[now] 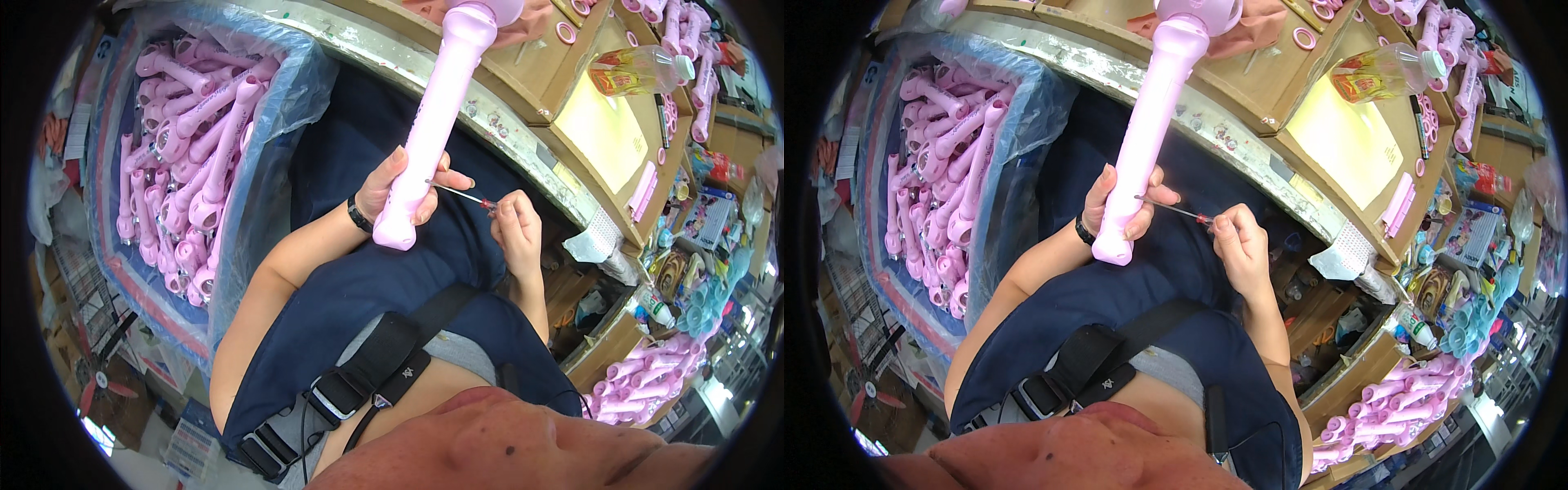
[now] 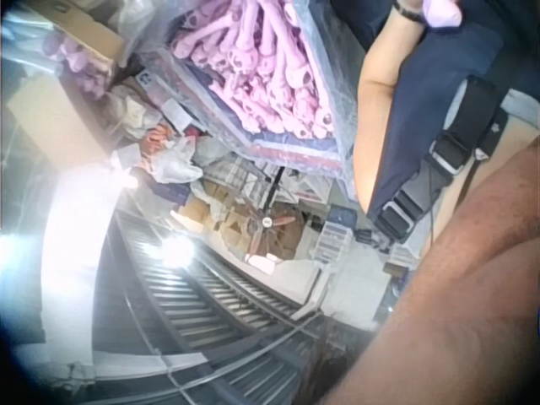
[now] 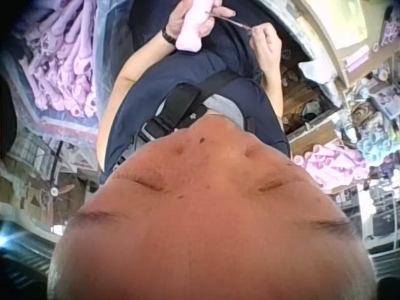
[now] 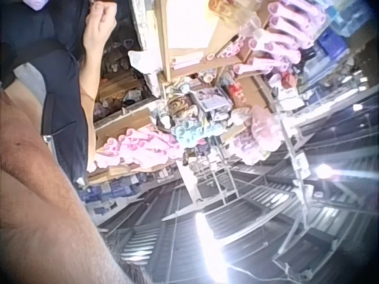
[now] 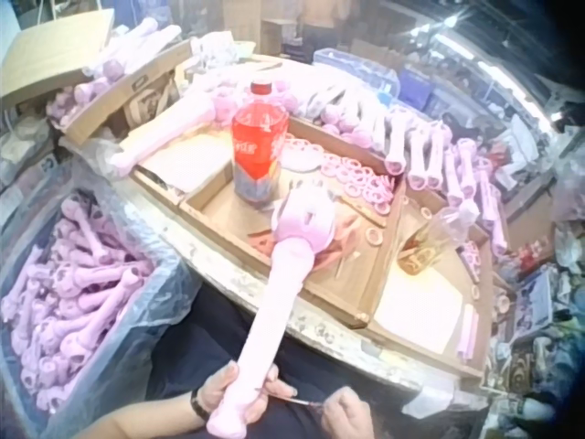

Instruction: The person assembles pink bubble wands by attaching a metal crown to the wand head, tightening it with a screwdriver, and wiping the wand with a cloth. The person handles multiple wands one at a time, placing finished units on a nearby tray.

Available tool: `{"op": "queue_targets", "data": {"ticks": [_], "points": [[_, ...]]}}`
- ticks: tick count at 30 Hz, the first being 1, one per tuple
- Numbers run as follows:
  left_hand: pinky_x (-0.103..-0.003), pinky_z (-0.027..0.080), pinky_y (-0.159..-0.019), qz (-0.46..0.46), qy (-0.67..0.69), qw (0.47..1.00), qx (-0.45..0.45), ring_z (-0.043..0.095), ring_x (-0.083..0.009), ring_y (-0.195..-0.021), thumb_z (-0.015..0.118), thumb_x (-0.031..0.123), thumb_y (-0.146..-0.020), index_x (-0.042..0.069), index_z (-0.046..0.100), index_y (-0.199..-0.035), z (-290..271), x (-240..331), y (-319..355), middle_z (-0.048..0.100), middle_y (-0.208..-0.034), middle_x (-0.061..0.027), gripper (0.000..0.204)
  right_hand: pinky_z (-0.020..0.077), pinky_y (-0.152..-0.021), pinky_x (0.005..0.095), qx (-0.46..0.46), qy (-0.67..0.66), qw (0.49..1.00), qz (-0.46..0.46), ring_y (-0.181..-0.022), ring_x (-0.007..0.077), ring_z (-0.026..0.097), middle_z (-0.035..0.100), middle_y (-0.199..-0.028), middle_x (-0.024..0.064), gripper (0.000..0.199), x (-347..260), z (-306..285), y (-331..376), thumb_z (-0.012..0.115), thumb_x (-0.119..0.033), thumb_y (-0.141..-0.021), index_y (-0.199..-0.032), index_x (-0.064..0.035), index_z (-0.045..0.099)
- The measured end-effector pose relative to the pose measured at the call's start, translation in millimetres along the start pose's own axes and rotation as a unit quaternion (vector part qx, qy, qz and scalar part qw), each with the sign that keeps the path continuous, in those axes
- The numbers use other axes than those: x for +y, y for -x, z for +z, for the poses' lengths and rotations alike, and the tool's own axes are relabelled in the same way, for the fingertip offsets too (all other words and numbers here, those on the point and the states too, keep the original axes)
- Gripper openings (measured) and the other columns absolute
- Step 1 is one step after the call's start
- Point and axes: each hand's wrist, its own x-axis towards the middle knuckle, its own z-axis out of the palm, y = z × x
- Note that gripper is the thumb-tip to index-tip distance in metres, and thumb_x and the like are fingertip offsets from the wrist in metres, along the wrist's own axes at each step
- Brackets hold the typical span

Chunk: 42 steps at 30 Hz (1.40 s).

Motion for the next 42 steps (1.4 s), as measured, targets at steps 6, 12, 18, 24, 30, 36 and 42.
{"op": "queue_targets", "data": {"ticks": [6, 12, 18, 24, 30, 36, 42], "points": [[-0.029, 0.054, -0.051, -0.004, -0.017, 1.000, 0.003, 0.066, -0.0246, -0.060, 0.051, 0.049, -0.090, -0.003, 0.039, -0.117, -9.2, 0.5, 3.0, 0.055, -0.119, -0.0288, 0.059, 0.0174, -0.037, 0.0201, -0.077, -0.099, 0.981, 0.149, -0.039, 0.0018, 0.025, 0.033, -0.051, -0.0060, 0.037, -8.7, -5.4, -10.5, 0.047, -0.033, -0.097, -0.073, -0.0057, 0.049], [-0.032, 0.055, -0.057, 0.006, -0.025, 1.000, 0.018, 0.066, -0.0268, -0.065, 0.052, 0.045, -0.090, -0.004, 0.038, -0.127, -18.5, 4.5, 4.5, 0.056, -0.120, -0.0255, 0.062, 0.0172, -0.037, 0.0198, -0.113, -0.096, 0.971, 0.190, -0.040, 0.0016, 0.025, 0.032, -0.051, -0.0065, 0.039, -11.3, -7.0, -15.1, 0.048, -0.037, -0.096, -0.071, -0.0074, 0.048], [-0.033, 0.055, -0.062, 0.020, -0.067, 0.997, 0.027, 0.065, -0.0261, -0.071, 0.053, 0.042, -0.089, -0.005, 0.038, -0.128, -23.7, 11.4, 4.7, 0.058, -0.112, -0.0227, 0.063, 0.0315, -0.043, 0.0176, -0.101, 0.046, 0.986, 0.127, -0.046, 0.0037, 0.041, 0.047, -0.055, -0.0025, 0.037, -6.4, -0.8, -11.7, 0.044, -0.038, -0.097, -0.082, -0.0060, 0.057], [-0.034, 0.051, -0.072, 0.026, -0.098, 0.994, 0.035, 0.061, -0.0216, -0.080, 0.054, 0.044, -0.088, -0.005, 0.040, -0.128, -27.2, 10.2, 4.1, 0.057, -0.109, -0.0191, 0.065, 0.0363, -0.048, 0.0180, -0.087, 0.048, 0.989, 0.114, -0.052, 0.0042, 0.045, 0.049, -0.060, -0.0020, 0.037, -1.2, 0.4, -11.5, 0.045, -0.038, -0.097, -0.087, -0.0049, 0.058], [-0.036, 0.050, -0.076, 0.043, -0.197, 0.978, 0.061, 0.060, -0.0205, -0.082, 0.054, 0.043, -0.087, -0.004, 0.040, -0.129, -18.7, 12.9, 0.1, 0.058, -0.107, -0.0180, 0.065, 0.0385, -0.051, 0.0179, -0.067, 0.042, 0.992, 0.100, -0.057, 0.0043, 0.046, 0.051, -0.065, -0.0017, 0.034, 1.3, 0.0, -9.9, 0.046, -0.036, -0.097, -0.092, -0.0042, 0.058], [-0.029, 0.053, -0.073, 0.068, -0.341, 0.924, 0.160, 0.062, -0.0176, -0.081, 0.062, 0.023, -0.086, 0.001, 0.040, -0.123, 10.1, 34.3, -27.1, 0.060, -0.105, -0.0155, 0.049, 0.0381, -0.052, 0.0178, -0.064, 0.042, 0.993, 0.090, -0.057, 0.0042, 0.046, 0.052, -0.066, -0.0018, 0.030, 2.2, -4.3, -9.8, 0.046, -0.032, -0.098, -0.093, -0.0048, 0.057], [-0.025, 0.054, -0.060, 0.020, -0.345, 0.914, 0.211, 0.064, -0.0149, -0.064, 0.067, 0.018, -0.082, 0.000, 0.041, -0.123, 31.7, 37.6, -45.0, 0.064, -0.090, -0.0127, 0.052, 0.0372, -0.052, 0.0177, -0.055, 0.025, 0.995, 0.084, -0.057, 0.0042, 0.046, 0.052, -0.067, -0.0015, 0.027, 2.0, -10.3, -7.1, 0.046, -0.029, -0.098, -0.094, -0.0049, 0.057]]}}
